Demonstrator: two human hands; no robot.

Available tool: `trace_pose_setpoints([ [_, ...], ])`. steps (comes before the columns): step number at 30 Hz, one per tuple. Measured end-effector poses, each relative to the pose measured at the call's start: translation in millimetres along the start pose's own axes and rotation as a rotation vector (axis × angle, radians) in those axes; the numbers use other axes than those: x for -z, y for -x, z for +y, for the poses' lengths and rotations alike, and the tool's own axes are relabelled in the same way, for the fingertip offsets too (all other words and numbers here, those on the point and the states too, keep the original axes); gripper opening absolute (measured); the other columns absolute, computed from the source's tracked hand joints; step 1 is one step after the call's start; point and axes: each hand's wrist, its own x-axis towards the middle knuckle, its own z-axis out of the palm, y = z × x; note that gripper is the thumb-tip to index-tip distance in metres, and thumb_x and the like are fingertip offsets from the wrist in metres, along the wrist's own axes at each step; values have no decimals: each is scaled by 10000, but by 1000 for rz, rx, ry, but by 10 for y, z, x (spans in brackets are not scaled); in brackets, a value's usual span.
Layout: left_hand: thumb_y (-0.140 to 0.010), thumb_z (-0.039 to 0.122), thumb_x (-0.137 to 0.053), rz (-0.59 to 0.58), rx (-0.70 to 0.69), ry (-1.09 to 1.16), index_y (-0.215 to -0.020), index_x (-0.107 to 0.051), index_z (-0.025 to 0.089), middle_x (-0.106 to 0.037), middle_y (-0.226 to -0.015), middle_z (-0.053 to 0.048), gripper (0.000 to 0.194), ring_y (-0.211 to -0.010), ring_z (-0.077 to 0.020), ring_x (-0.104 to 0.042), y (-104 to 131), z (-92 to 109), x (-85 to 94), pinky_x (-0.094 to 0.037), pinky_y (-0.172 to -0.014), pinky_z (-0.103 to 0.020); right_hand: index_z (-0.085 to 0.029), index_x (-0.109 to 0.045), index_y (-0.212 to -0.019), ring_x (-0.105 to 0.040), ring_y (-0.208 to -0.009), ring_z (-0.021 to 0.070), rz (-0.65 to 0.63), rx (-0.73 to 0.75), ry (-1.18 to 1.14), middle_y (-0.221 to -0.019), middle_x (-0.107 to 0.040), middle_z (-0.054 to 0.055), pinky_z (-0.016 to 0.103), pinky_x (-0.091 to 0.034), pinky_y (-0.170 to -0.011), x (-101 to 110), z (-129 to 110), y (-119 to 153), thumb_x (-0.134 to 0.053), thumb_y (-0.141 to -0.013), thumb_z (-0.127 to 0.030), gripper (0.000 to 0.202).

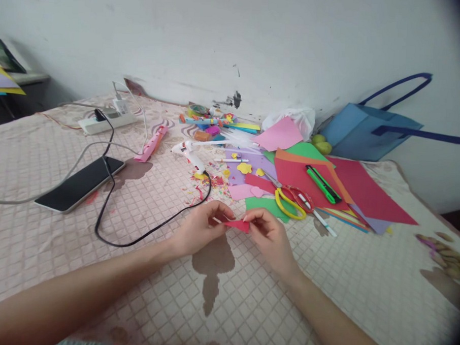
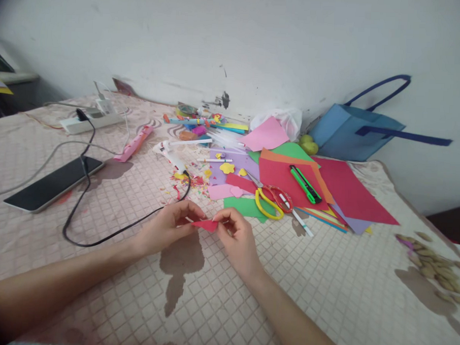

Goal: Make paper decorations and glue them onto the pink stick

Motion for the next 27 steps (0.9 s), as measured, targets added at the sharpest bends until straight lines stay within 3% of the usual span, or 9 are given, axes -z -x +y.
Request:
trace_pose_setpoints([
  [5, -738, 116, -539, -91, 358, 561, -970, -511, 154, -625, -906, -70, 237, -767, -153, -623, -31, 12, -33, -468, -750, -322, -223, -569, -795, -544, -897, 175, 36, 112, -16, -906, -562, 33, 307, -435, -758, 4, -11, -11, -492, -781, -113, 135],
  [7, -775, 186, -549, -105, 422, 677, -984, -511, 148, -625, -855, -70, 215, -727, -149, -622, -25, 18, -44, -470, -738, -329, -225, -573, -795, -539, -923, 177, 20, 130, -13, -931, -553, 35, 312, -428, -775, -2, -20, -8, -490, -787, -109, 143],
  [10, -736, 238, -655, -89, 353, 676, -968, -517, 144, -615, -812, -47, 285, -676, -116, -591, -7, 7, -51, -451, -673, -266, -228, -573, -808, -533, -947, 177, -19, 104, -35, -964, -544, 33, 312, -425, -792, -16, -30, 7, -503, -796, -132, 119],
  [13, -670, 221, -725, -42, 255, 620, -945, -506, 143, -607, -785, -24, 360, -671, -104, -574, -8, -35, -44, -419, -632, -225, -243, -550, -890, -546, -888, 163, -34, -17, -114, -943, -558, 22, 296, -446, -749, -37, -38, 24, -502, -833, -204, 85],
  [18, -674, 238, -726, 34, 133, 535, -834, -483, 146, -597, -724, 0, 305, -627, -87, -550, -35, -87, -23, -393, -600, -211, -252, -491, -979, -552, -764, 141, -90, -134, -270, -868, -566, 4, 278, -462, -678, -82, -43, 38, -530, -842, -281, 145],
  [22, -661, 241, -737, 52, 127, 519, -851, -491, 145, -599, -742, 0, 325, -638, -89, -555, -34, -77, -23, -401, -613, -216, -242, -492, -944, -552, -799, 141, -115, -139, -284, -881, -557, 1, 284, -463, -722, -90, -44, 40, -600, -787, -245, 190],
  [27, -680, 301, -725, 25, 185, 542, -964, -488, 159, -605, -772, -11, 396, -664, -114, -579, -35, -88, -17, -416, -613, -232, -225, -534, -883, -551, -776, 145, -126, -108, -107, -842, -570, 8, 282, -468, -713, -86, -69, 48, -568, -792, -233, 98],
])
